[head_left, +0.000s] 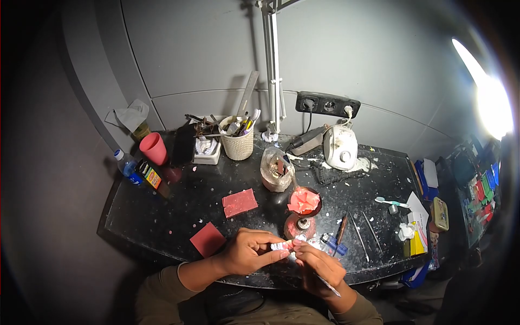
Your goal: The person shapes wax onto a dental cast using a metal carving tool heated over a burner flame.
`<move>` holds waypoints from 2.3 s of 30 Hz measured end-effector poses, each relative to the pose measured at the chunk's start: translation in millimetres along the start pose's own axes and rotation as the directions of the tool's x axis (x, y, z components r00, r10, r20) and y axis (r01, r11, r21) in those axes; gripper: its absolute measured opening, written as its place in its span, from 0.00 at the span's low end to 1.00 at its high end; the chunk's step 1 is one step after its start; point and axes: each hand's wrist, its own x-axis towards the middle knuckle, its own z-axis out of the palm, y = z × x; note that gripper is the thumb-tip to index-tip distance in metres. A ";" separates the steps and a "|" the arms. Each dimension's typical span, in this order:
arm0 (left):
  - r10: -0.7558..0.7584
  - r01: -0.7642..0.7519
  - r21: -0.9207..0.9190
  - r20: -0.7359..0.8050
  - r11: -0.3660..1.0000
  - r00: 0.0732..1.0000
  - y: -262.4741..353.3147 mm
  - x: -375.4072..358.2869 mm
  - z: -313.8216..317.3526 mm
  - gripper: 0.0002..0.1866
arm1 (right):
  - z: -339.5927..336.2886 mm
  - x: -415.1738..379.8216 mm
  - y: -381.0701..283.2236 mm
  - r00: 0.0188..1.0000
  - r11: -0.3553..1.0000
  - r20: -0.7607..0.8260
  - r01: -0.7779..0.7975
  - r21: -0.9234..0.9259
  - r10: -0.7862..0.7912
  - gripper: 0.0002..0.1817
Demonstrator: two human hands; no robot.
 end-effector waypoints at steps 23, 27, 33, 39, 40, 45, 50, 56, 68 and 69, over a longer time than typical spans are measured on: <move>0.187 -0.186 0.142 0.007 0.972 0.982 0.6 4.3 2.9 0.12 | -0.6 -4.2 3.2 0.998 0.997 -0.029 -0.048 -0.061 0.046 0.11; 0.190 -0.192 0.130 0.027 0.973 0.981 5.2 4.2 0.4 0.12 | 1.8 -13.9 4.3 0.978 0.994 -0.182 -0.087 0.073 0.099 0.08; 0.202 -0.202 0.071 0.006 0.977 0.979 5.0 3.1 0.7 0.12 | -1.8 -14.5 11.3 0.994 0.995 -0.044 0.099 0.018 -0.098 0.11; 0.166 -0.168 0.028 0.045 0.985 0.985 11.5 3.3 -2.2 0.12 | -3.6 -9.1 7.2 0.996 0.991 0.046 0.086 -0.103 -0.081 0.14; 0.166 -0.168 0.027 0.044 0.985 0.985 11.0 3.0 -1.7 0.12 | -2.1 -9.3 6.9 0.999 0.995 -0.045 -0.009 -0.097 0.005 0.15; 0.245 -0.246 0.038 0.018 0.969 0.969 7.4 3.1 -0.4 0.11 | -8.5 -3.9 -0.2 0.996 0.989 -0.032 0.075 -0.125 -0.079 0.14; 0.274 -0.274 0.053 0.002 0.960 0.962 6.6 2.8 -0.2 0.11 | -4.4 -13.4 2.0 0.995 0.993 -0.018 0.094 -0.067 -0.095 0.14; 0.274 -0.273 0.068 -0.015 0.960 0.961 6.5 1.6 1.8 0.12 | -3.4 -9.7 -2.5 0.995 0.990 0.001 0.095 -0.102 -0.096 0.13; 0.371 -0.354 0.203 -0.053 0.913 0.927 5.2 0.1 5.2 0.12 | 4.3 -8.4 -6.5 0.997 0.983 -0.012 0.078 -0.166 -0.081 0.09; 0.355 -0.340 0.191 -0.046 0.921 0.934 6.4 0.0 4.6 0.12 | 4.5 -8.3 -6.7 0.997 0.984 -0.014 0.076 -0.163 -0.079 0.09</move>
